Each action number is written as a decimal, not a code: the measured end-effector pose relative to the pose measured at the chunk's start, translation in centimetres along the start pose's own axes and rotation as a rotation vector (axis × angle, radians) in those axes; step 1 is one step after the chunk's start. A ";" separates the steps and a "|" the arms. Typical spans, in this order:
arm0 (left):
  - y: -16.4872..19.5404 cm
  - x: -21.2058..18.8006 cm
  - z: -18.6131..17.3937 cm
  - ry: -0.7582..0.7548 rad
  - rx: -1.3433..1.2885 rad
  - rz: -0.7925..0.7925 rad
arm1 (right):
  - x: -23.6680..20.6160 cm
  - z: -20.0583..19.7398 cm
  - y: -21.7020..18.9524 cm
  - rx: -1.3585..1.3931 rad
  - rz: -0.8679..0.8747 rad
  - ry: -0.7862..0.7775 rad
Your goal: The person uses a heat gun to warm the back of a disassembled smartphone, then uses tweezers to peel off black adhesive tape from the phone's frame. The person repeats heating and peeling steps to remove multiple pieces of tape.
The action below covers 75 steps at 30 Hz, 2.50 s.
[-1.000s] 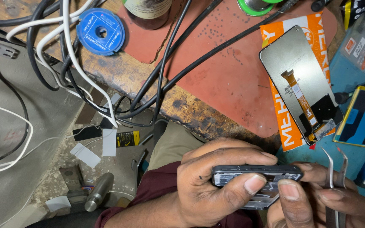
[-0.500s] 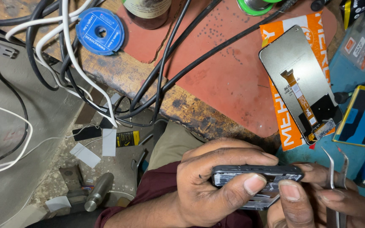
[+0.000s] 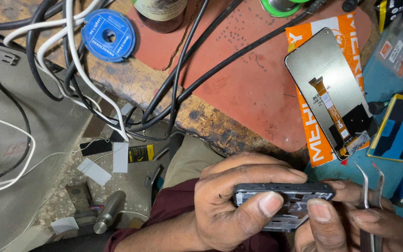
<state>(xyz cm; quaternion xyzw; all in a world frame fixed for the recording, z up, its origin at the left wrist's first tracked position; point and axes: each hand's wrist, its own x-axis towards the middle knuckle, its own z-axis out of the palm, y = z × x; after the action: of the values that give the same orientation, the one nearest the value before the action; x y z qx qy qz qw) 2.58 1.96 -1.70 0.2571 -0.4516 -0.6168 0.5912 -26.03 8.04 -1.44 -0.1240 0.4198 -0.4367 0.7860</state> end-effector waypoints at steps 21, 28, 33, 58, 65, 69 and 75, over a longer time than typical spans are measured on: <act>0.1 0.2 -0.4 -0.041 -0.268 -0.371 | 0.1 7.4 2.4 -0.984 -0.629 0.370; 0.2 -0.1 -0.2 -0.029 -0.369 -0.434 | -0.3 6.8 2.1 -1.084 -0.611 0.357; 0.2 -0.2 -0.3 -0.039 -0.331 -0.396 | -0.6 6.6 2.0 -1.092 -0.556 0.404; 0.4 0.0 -0.2 -0.040 -0.442 -0.480 | 0.1 7.7 2.2 -0.939 -0.616 0.321; 0.8 1.1 -0.6 -0.088 -0.643 -0.663 | 0.7 9.0 1.7 -1.017 -0.822 0.261; 0.9 0.9 0.2 -0.072 -0.877 -0.831 | -0.8 3.5 -1.9 -1.302 -0.630 0.029; 0.8 0.5 0.9 -0.069 -0.992 -0.878 | -1.8 -2.2 -3.9 -1.310 -0.063 -0.066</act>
<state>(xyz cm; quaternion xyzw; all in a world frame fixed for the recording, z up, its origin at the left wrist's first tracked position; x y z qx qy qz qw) 2.10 1.77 -0.52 0.0946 0.0138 -0.9432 0.3183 -30.48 7.52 0.34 -0.6025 0.5705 -0.1095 0.5474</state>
